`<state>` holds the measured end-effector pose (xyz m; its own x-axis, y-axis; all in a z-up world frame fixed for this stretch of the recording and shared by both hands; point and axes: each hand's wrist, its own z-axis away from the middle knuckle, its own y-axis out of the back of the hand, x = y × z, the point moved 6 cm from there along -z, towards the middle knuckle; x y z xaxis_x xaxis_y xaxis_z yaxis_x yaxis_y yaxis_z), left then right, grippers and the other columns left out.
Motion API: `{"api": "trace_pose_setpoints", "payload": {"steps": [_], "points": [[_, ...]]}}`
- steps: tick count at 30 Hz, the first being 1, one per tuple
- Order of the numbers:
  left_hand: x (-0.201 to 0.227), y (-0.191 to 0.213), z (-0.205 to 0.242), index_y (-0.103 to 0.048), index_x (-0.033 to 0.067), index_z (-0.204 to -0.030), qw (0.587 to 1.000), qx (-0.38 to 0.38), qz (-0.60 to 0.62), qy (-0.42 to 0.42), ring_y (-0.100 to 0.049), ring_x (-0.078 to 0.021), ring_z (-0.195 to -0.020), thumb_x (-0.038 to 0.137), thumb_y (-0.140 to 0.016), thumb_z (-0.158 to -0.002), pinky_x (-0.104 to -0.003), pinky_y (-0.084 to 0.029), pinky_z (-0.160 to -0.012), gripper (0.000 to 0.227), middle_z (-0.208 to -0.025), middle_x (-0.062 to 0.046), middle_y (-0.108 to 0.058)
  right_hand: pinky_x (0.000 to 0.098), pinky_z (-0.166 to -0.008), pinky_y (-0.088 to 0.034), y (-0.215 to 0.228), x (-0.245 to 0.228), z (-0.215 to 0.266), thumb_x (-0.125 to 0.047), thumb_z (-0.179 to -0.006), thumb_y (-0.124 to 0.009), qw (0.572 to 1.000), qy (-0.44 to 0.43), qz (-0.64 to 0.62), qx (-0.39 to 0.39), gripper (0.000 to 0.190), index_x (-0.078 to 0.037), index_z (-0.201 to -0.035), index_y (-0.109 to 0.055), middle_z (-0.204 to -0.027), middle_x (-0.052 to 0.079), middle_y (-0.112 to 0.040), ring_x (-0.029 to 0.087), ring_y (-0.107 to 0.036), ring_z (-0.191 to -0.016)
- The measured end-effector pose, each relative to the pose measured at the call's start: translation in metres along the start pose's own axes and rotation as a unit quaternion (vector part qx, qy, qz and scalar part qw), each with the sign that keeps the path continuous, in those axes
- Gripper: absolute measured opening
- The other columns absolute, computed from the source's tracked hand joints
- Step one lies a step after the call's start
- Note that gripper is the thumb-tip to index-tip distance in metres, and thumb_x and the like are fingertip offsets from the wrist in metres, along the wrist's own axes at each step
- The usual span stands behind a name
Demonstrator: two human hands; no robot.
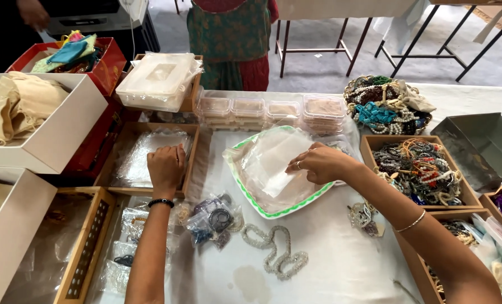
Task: Bagging and organizing necklaces and jewelry items into small pouches and boxes.
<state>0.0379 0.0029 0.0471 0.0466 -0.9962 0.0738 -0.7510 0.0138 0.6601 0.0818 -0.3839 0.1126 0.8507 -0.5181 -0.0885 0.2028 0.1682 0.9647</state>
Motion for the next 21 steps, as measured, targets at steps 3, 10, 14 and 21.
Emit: {"api": "trace_pose_setpoints", "payload": {"steps": [3, 10, 14, 21], "points": [[-0.001, -0.002, 0.0, -0.072, 0.0068, -0.076, 1.0, -0.001, -0.004, 0.001, -0.067, -0.0276, -0.082, 0.028, -0.053, -0.108, -0.043, -0.046, -0.082, 0.042, -0.081, -0.009, -0.071, 0.0423, -0.11, -0.04, -0.011, 0.011, -0.005, 0.006, -0.068, -0.054, 1.0, 0.019, 0.0, 0.017, 0.071, -0.027, -0.128, -0.07, -0.141, -0.006, -0.065, 0.016, -0.06, -0.129], [-0.002, -0.003, 0.001, -0.072, 0.0069, -0.077, 1.0, 0.0, -0.003, -0.001, -0.066, -0.028, -0.081, 0.027, -0.053, -0.108, -0.044, -0.046, -0.08, 0.042, -0.081, -0.009, -0.071, 0.0404, -0.105, -0.047, 0.017, 0.017, -0.004, 0.009, -0.06, -0.052, 0.994, 0.043, -0.089, 0.044, 0.078, -0.024, -0.129, -0.07, -0.138, 0.001, -0.066, 0.025, -0.062, -0.124], [0.0, 0.0, -0.001, -0.071, 0.007, -0.077, 1.0, -0.003, -0.002, -0.006, -0.066, -0.0285, -0.08, 0.026, -0.053, -0.108, -0.045, -0.046, -0.081, 0.041, -0.08, -0.009, -0.07, 0.0376, -0.104, -0.052, 0.001, 0.051, -0.021, -0.02, -0.088, -0.063, 0.982, -0.024, -0.186, -0.001, 0.047, -0.024, -0.134, -0.07, -0.131, 0.003, -0.074, 0.025, -0.071, -0.116], [0.001, 0.004, -0.002, -0.07, 0.0073, -0.076, 1.0, -0.009, 0.011, 0.011, -0.066, -0.0291, -0.08, 0.026, -0.054, -0.107, -0.046, -0.046, -0.08, 0.039, -0.079, -0.009, -0.07, 0.0449, -0.106, -0.042, 0.018, -0.006, -0.087, -0.023, -0.06, -0.092, 0.992, 0.091, 0.024, 0.087, 0.092, -0.02, -0.144, -0.055, -0.143, 0.005, -0.058, 0.029, -0.052, -0.132]]}}
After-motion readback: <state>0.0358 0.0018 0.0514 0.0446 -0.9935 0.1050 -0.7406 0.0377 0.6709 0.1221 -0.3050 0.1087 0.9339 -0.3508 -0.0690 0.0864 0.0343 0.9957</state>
